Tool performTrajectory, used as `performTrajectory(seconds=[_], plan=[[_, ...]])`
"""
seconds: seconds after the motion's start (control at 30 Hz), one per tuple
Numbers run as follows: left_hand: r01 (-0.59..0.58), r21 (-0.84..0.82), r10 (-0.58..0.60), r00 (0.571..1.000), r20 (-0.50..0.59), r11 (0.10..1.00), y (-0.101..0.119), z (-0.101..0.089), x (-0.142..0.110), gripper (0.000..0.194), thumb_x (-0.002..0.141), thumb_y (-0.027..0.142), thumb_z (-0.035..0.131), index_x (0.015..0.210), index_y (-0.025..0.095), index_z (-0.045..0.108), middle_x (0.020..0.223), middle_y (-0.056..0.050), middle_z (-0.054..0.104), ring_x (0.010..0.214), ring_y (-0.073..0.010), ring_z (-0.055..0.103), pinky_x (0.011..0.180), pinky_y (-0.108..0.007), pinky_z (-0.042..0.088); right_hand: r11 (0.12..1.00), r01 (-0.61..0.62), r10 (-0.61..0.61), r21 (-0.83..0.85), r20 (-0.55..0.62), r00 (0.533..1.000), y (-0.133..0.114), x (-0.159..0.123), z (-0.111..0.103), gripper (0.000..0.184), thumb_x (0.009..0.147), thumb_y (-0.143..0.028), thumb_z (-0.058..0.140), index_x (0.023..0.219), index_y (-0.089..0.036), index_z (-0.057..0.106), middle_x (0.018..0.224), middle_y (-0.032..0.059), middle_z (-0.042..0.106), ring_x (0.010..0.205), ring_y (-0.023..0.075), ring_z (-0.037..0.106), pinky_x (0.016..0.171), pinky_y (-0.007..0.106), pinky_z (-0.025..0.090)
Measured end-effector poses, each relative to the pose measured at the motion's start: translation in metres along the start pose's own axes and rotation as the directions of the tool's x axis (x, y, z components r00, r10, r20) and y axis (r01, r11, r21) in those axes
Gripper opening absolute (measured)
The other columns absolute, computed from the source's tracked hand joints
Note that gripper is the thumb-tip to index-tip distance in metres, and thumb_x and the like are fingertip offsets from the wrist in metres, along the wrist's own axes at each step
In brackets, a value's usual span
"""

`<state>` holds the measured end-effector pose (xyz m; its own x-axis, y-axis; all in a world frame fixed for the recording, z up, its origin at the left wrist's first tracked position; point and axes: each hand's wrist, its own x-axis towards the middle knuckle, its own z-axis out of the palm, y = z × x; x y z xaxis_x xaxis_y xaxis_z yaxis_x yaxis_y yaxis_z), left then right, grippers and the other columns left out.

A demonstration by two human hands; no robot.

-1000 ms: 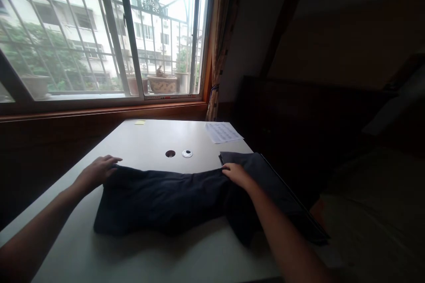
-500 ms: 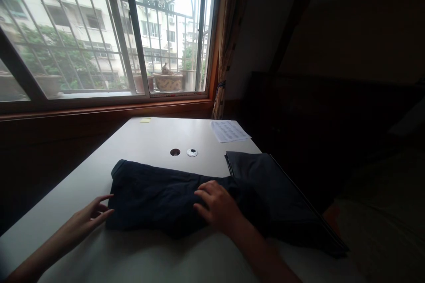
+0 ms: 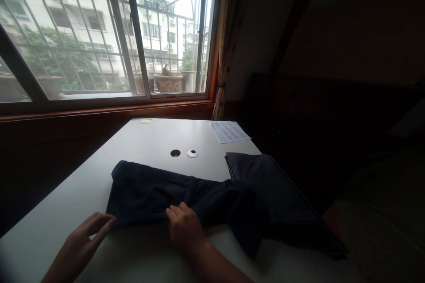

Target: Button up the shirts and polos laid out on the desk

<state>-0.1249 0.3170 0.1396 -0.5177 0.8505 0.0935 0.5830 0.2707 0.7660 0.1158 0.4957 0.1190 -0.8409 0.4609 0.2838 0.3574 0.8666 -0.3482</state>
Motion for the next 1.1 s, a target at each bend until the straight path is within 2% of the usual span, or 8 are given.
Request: performTrajectory(seconds=[0.17,0.4,0.53,0.67,0.77,0.83,0.97,1.1], plan=[[0.028,0.158,-0.02,0.998,-0.053,0.987,-0.025,0.004,-0.024,0.041,0.083,0.063,0.049,0.077,0.027,0.067,0.082,-0.004,0.071,0.076,-0.027,0.068,0.066,-0.033,0.057,0.931,-0.164,0.143,0.326,0.086,0.986,-0.024,0.009,-0.006,0.026,0.093,-0.022,0.045,0.094,-0.017,0.071,0.087,0.0063,0.072,0.079,0.0196,0.063,0.073,0.028,0.046],[0.02,0.2,0.033,0.965,-0.26,0.98,-0.039,0.012,-0.015,0.06,0.084,0.058,0.048,0.13,0.021,0.056,0.122,-0.015,0.06,0.099,-0.0335,0.063,0.084,-0.049,0.056,0.315,-0.415,0.178,0.854,0.376,0.909,-0.054,0.026,-0.013,0.048,0.09,-0.059,0.052,0.073,-0.015,0.062,0.059,-0.003,0.047,0.052,0.0094,0.037,0.048,0.023,0.028],[-0.063,0.314,0.137,0.966,-0.22,0.948,-0.016,0.014,0.007,0.054,0.091,0.052,0.043,0.138,0.029,0.051,0.138,-0.01,0.05,0.12,-0.035,0.052,0.1,-0.055,0.046,0.161,-0.371,0.252,0.914,0.326,0.911,-0.045,0.05,-0.044,0.051,0.084,-0.065,0.057,0.075,-0.015,0.063,0.063,-0.0007,0.054,0.056,0.0119,0.045,0.055,0.024,0.036],[-0.119,0.455,0.132,0.991,0.003,0.882,-0.003,0.031,0.022,0.051,0.088,0.049,0.048,0.135,0.032,0.058,0.144,-0.007,0.048,0.133,-0.0409,0.038,0.1,-0.057,0.044,0.217,-0.289,0.367,0.932,0.196,0.909,-0.007,0.071,-0.082,0.053,0.083,-0.065,0.057,0.083,-0.013,0.066,0.072,0.003,0.063,0.064,0.0155,0.054,0.061,0.026,0.043],[-0.107,0.519,0.079,0.994,0.077,0.848,-0.005,0.042,0.023,0.054,0.087,0.045,0.05,0.138,0.028,0.055,0.145,-0.008,0.048,0.137,-0.0419,0.034,0.1,-0.058,0.044,0.452,-0.242,0.449,0.859,0.015,0.893,0.046,0.082,-0.101,0.05,0.088,-0.06,0.05,0.09,-0.013,0.067,0.083,0.0059,0.068,0.078,0.0192,0.06,0.071,0.028,0.047],[-0.118,0.527,0.086,0.993,0.085,0.841,-0.011,0.046,0.022,0.053,0.088,0.044,0.048,0.138,0.027,0.056,0.145,-0.008,0.049,0.138,-0.0396,0.033,0.105,-0.057,0.04,0.642,-0.33,0.553,0.692,-0.119,0.825,0.087,0.086,-0.109,0.05,0.09,-0.057,0.044,0.09,-0.013,0.068,0.085,0.0067,0.07,0.082,0.0206,0.062,0.075,0.03,0.048],[-0.161,0.505,0.135,0.987,0.088,0.848,-0.029,0.048,0.02,0.052,0.09,0.048,0.047,0.138,0.03,0.054,0.149,-0.005,0.045,0.142,-0.0367,0.03,0.111,-0.057,0.035,0.686,-0.442,0.638,0.578,-0.185,0.748,0.15,0.082,-0.109,0.039,0.085,-0.047,0.049,0.084,-0.012,0.068,0.088,0.0101,0.07,0.087,0.0246,0.062,0.085,0.037,0.047],[-0.19,0.504,0.184,0.981,0.062,0.843,-0.042,0.05,0.025,0.051,0.092,0.049,0.046,0.137,0.029,0.055,0.149,-0.006,0.044,0.142,-0.0367,0.03,0.112,-0.057,0.035,0.723,-0.471,0.645,0.506,-0.249,0.722,0.156,0.066,-0.095,0.033,0.082,-0.037,0.052,0.104,-0.016,0.066,0.106,0.0103,0.065,0.102,0.0254,0.059,0.096,0.04,0.043]])
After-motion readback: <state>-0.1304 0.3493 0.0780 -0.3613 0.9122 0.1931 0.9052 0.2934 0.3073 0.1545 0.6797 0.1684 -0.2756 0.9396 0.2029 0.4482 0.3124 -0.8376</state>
